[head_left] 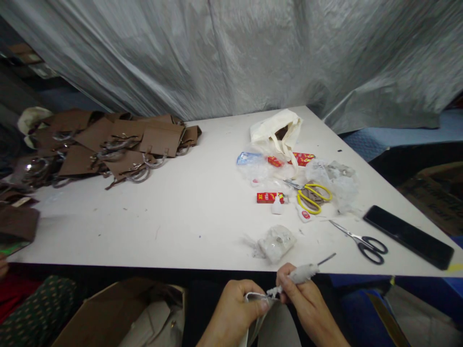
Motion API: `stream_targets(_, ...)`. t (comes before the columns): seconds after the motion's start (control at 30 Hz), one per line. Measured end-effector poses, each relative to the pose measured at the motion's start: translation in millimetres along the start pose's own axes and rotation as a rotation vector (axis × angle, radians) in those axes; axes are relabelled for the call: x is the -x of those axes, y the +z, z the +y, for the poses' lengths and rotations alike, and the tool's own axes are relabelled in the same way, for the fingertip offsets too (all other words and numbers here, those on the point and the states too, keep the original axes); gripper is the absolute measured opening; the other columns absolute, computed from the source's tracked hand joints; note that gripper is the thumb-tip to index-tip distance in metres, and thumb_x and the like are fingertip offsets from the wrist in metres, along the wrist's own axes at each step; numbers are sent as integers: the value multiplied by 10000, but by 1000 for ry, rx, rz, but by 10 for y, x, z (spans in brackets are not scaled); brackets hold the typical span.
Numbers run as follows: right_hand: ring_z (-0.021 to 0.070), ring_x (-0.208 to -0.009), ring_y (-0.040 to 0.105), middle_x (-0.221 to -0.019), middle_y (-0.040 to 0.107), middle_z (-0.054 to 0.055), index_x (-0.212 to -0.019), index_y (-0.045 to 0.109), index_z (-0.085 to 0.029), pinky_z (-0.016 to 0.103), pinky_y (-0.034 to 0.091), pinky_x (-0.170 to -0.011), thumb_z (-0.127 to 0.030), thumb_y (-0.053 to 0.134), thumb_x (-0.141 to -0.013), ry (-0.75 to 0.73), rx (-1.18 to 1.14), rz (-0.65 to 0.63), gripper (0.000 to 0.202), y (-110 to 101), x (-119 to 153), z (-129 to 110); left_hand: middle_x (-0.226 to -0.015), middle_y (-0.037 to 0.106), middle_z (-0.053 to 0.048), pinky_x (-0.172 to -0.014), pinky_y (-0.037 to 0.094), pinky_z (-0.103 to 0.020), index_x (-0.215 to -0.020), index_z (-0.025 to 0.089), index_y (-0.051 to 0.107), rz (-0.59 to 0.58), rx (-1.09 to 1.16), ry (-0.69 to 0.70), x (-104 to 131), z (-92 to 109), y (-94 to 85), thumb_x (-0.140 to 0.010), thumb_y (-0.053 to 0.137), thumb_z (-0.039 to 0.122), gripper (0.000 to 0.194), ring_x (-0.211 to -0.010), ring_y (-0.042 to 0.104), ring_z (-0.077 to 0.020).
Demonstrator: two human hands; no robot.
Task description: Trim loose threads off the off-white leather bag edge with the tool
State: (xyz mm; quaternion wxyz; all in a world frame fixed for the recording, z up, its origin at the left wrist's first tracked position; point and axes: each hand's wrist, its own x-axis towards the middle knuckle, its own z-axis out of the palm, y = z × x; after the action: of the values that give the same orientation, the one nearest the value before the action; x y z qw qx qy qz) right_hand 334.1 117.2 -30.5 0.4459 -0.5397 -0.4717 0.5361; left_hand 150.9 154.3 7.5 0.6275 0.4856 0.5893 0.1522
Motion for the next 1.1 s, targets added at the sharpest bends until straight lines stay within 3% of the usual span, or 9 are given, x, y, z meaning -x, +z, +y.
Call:
stream_targets(0.27,165,-704,509,-725,508,-16,-780,570,-196,274,388,-660,-595,508,-1025,-77,-9,-190,472,-118,-8,-85,-556,599,18,-592,318,-267,-644,145,745,-88,189,-18,3,-90,-6,-562,819,249,152,-572,454,-133)
stream_targets(0.43,159,-626,511,-660,500,-19,-731,559,-202,267,409,-601,-587,476,-1038,-128,-56,28,499,-8,-30,-2,-547,563,19,-584,289,-270,-643,138,721,-149,219,-56,-6,-74,-43,-553,779,241,148,-560,419,-123)
stream_targets(0.6,179,-699,556,-720,572,-8,-861,586,-223,276,428,-668,-530,433,-1078,-158,58,410,406,-37,-86,29,-579,566,17,-592,295,-272,-689,159,672,7,325,19,-46,-155,-60,-628,789,354,235,-583,437,-135)
stream_targets(0.67,190,-736,581,-750,605,-1,-904,608,-228,285,436,-709,-533,483,-1061,-166,110,486,365,-80,-105,20,-595,573,19,-603,316,-273,-725,163,668,41,356,23,-73,-178,-78,-646,794,393,274,-596,457,-142)
stream_targets(0.87,206,-795,626,-822,649,8,-964,625,-238,294,474,-758,-467,486,-1068,-251,257,463,288,-96,-163,-4,-642,630,-1,-646,380,-293,-776,139,718,49,276,29,-128,-168,-146,-665,780,402,292,-633,521,-162)
stream_targets(1.1,212,-783,604,-824,638,18,-941,631,-238,309,467,-761,-423,512,-1064,-283,307,407,252,-75,-235,-59,-599,617,11,-582,354,-273,-749,140,692,10,447,-26,-214,-286,-152,-606,852,416,350,-563,503,-134)
